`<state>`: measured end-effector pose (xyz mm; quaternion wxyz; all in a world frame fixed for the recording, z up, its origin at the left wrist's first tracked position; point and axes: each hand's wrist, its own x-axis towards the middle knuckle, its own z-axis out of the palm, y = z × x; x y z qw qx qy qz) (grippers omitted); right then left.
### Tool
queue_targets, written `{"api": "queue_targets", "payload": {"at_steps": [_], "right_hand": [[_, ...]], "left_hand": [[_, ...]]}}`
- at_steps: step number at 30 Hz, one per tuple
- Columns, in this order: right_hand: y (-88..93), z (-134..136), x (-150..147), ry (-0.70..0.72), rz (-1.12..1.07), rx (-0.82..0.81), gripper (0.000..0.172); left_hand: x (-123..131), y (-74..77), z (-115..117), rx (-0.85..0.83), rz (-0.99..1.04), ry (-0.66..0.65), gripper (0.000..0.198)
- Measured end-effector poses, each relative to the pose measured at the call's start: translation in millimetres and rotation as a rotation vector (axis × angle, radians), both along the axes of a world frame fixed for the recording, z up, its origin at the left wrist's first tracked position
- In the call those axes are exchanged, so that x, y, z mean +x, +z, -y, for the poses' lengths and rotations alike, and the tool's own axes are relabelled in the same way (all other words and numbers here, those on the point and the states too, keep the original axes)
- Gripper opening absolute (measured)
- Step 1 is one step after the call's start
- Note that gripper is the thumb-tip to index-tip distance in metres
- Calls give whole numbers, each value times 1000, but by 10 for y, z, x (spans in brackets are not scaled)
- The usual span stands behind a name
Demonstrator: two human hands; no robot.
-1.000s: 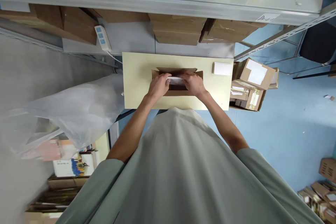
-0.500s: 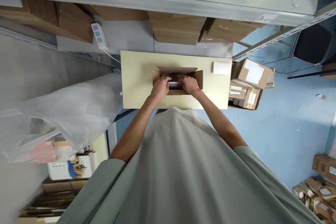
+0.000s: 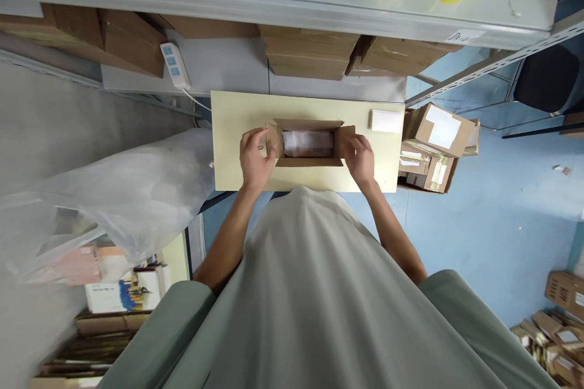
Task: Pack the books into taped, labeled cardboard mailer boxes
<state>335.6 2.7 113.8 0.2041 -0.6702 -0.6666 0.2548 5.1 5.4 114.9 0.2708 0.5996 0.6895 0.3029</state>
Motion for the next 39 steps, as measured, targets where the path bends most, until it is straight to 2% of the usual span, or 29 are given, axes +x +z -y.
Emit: {"api": "queue_targets", "payload": {"at_steps": [3,7,11,13,17,19,23,25,29,32,35,37,39], "right_hand": [[-63,170,212,-176,-2,23,42],[-20,294,199,-162,-96,-55,44],[145,313,-37,-62,-151,-91,45],[191,289,-143,47,-137,-122,48],[138,198,-217,292,-53,-215,66],[67,137,-190,321,-40,-235,63],[-86,-7,-91,193,-122,-222,37],[-163,-78,-60,70,-140,-224,36],[-291,-180,-71,-150,-139,-315,47],[-305,-196,-106,-174,-162,-310,66],[-252,-161,-128,-126,-164,-226,78],[-217,-120,-132,-82,-161,-206,70],[-205,-76,-131,-51,-163,-208,54]], "left_hand": [[-94,-101,85,-68,45,87,53],[-84,-116,211,-155,107,62,52],[67,9,297,-184,134,-46,53],[154,67,318,-209,131,-136,59],[250,91,308,-276,25,-349,88],[247,56,270,-304,-38,-389,91],[176,-74,119,-292,-55,-314,61],[137,-155,15,-272,-57,-233,59],[99,-279,-191,-253,-69,-120,90],[111,-278,-288,-206,-41,-191,105],[127,-212,-301,-160,-77,-280,88],[128,-170,-263,-166,-109,-303,66],[126,-154,-200,-176,-111,-308,51]]}}
